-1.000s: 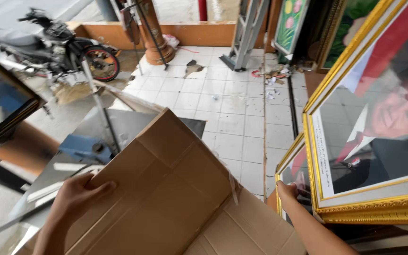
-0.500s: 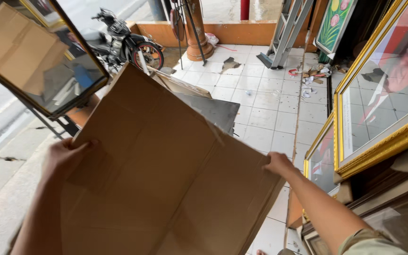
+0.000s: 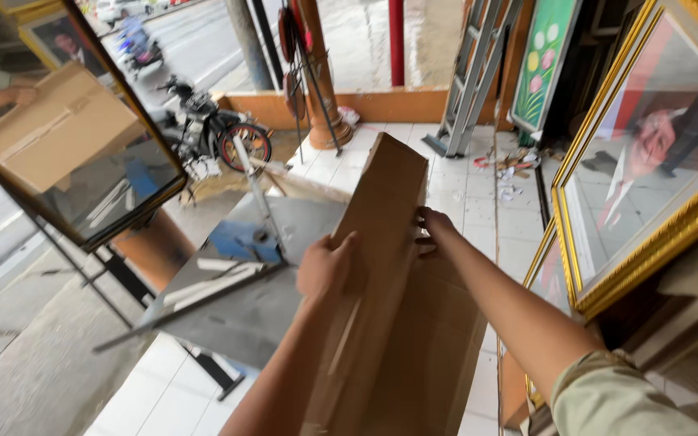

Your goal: The person cuts sections of cardboard using scissors, folds the cut pieces into corner protectors, and then uses a staple gun to attach them to the corners of a framed artwork.

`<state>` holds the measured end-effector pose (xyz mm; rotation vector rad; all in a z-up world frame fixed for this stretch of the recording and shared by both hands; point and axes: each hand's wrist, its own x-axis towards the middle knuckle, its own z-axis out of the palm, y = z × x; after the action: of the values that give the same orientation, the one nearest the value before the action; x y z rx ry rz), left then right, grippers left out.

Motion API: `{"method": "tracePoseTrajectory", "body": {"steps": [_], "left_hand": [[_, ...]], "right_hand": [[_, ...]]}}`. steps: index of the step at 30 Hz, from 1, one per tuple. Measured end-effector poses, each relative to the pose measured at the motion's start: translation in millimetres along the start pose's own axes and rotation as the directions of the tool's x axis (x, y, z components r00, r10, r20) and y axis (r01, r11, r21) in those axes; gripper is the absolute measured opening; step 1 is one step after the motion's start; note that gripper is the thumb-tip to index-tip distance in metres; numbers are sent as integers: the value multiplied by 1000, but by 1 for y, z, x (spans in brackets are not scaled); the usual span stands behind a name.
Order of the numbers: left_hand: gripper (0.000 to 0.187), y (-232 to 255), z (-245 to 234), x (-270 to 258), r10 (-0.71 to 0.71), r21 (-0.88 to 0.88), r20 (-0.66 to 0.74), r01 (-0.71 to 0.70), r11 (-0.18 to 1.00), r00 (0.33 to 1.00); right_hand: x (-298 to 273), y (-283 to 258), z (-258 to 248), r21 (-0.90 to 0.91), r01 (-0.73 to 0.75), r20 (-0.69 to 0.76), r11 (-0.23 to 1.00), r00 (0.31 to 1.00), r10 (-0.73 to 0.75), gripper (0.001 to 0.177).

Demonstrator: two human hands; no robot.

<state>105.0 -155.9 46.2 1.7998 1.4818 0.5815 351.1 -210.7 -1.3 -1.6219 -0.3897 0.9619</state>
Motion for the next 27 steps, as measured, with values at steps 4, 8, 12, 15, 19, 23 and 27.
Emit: {"method": "tracePoseTrajectory", "body": {"steps": [4,8,12,15,19,23,27], "left_hand": [[66,81,57,47,19,-93,96,-10,996,995],[61,141,128,101,68,-250,144,-30,968,987],[38,180,211,159,146,-384,139,-83,920,980],[36,220,257,191,179,-411,192,-87,907,965],[37,272,320,252,214,-380,276,-98,920,937],[38,327,371,315,224,-342,347,-99,934,911],[38,374,428,366,176,-202,397,-102,974,901]], "right_hand": [[10,-49,-14,129,65,-88,990,995,-54,84],[61,-79,-51,93,115,-170,989,981,-98,93],[111,-101,-78,68,151,-213,986,968,-133,99],[154,-120,-95,5,233,-296,973,929,-221,96],[225,-143,-127,-72,258,-379,963,886,-266,109],[295,-163,-171,15,253,-469,967,856,-216,104],[361,-150,-213,158,214,-512,964,852,-106,100]]}}
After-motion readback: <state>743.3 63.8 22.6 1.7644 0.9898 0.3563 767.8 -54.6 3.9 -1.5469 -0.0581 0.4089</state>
